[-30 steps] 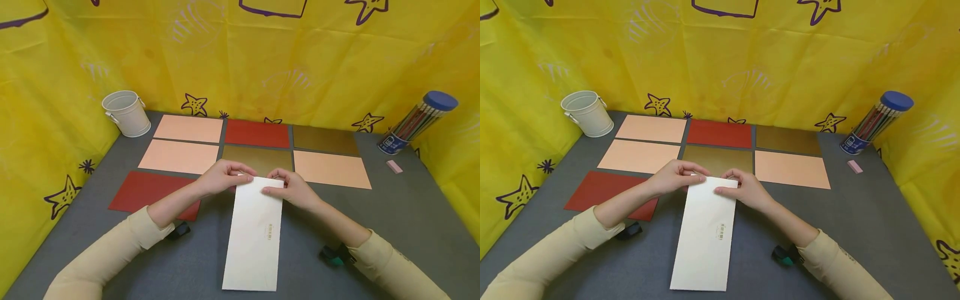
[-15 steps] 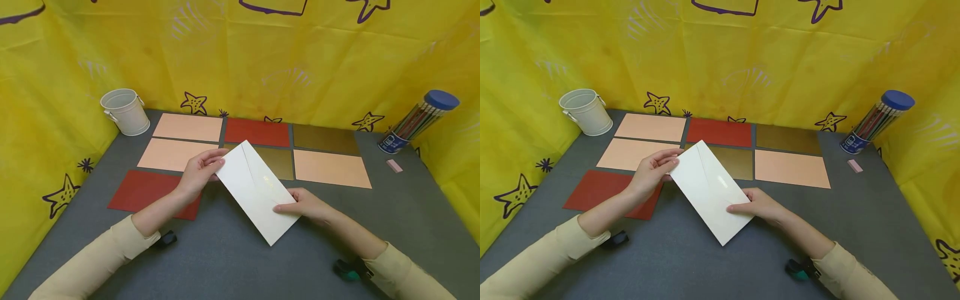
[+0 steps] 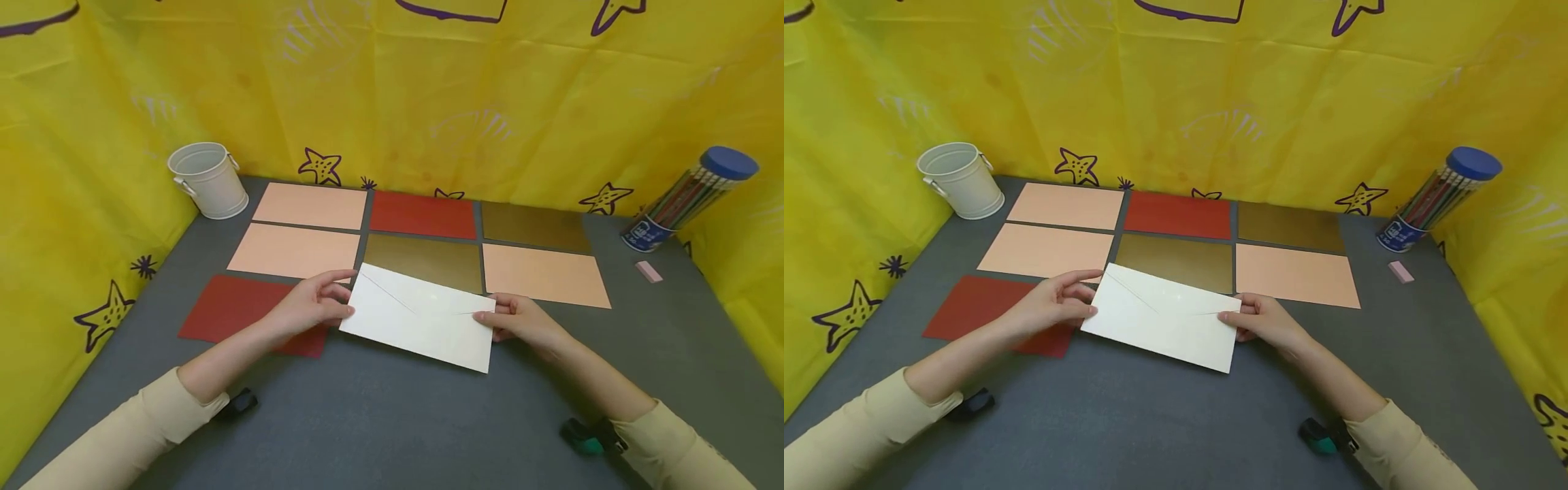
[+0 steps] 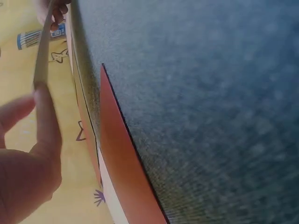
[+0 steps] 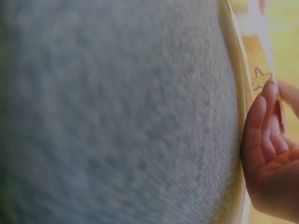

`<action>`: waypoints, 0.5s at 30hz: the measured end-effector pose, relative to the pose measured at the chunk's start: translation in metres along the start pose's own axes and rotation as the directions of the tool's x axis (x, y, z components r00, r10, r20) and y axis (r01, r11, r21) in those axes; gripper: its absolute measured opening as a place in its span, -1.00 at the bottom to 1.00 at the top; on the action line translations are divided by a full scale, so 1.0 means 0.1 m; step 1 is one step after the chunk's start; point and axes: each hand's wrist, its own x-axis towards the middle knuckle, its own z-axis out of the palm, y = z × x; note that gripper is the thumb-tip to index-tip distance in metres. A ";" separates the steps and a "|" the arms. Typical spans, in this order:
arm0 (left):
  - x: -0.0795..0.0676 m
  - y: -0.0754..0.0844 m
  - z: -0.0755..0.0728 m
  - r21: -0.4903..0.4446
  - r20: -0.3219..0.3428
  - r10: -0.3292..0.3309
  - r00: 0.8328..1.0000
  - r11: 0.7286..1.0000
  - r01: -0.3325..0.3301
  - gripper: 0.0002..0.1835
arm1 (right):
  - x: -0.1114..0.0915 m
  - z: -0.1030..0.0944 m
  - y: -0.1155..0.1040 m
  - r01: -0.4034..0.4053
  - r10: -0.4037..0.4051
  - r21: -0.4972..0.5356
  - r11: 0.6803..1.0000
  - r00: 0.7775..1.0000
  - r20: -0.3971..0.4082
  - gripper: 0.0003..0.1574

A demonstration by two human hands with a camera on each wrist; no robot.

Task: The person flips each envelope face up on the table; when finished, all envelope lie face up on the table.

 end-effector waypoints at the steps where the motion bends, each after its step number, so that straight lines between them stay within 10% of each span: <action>1: -0.01 -0.01 0.01 0.027 0.028 -0.004 1.000 1.000 0.003 -0.21 | 0.00 0.00 0.00 0.002 -0.003 -0.029 1.000 1.000 -0.005 -0.43; 8: -0.06 -0.03 0.09 0.296 0.091 -0.044 0.995 0.955 0.015 -0.11 | 0.01 0.03 0.01 0.055 -0.063 -0.233 0.971 0.998 -0.025 -0.48; 15: -0.04 -0.06 0.15 0.450 0.077 -0.015 0.997 0.893 -0.022 -0.18 | -0.01 0.07 -0.02 0.088 -0.136 -0.475 0.876 0.989 -0.066 -0.39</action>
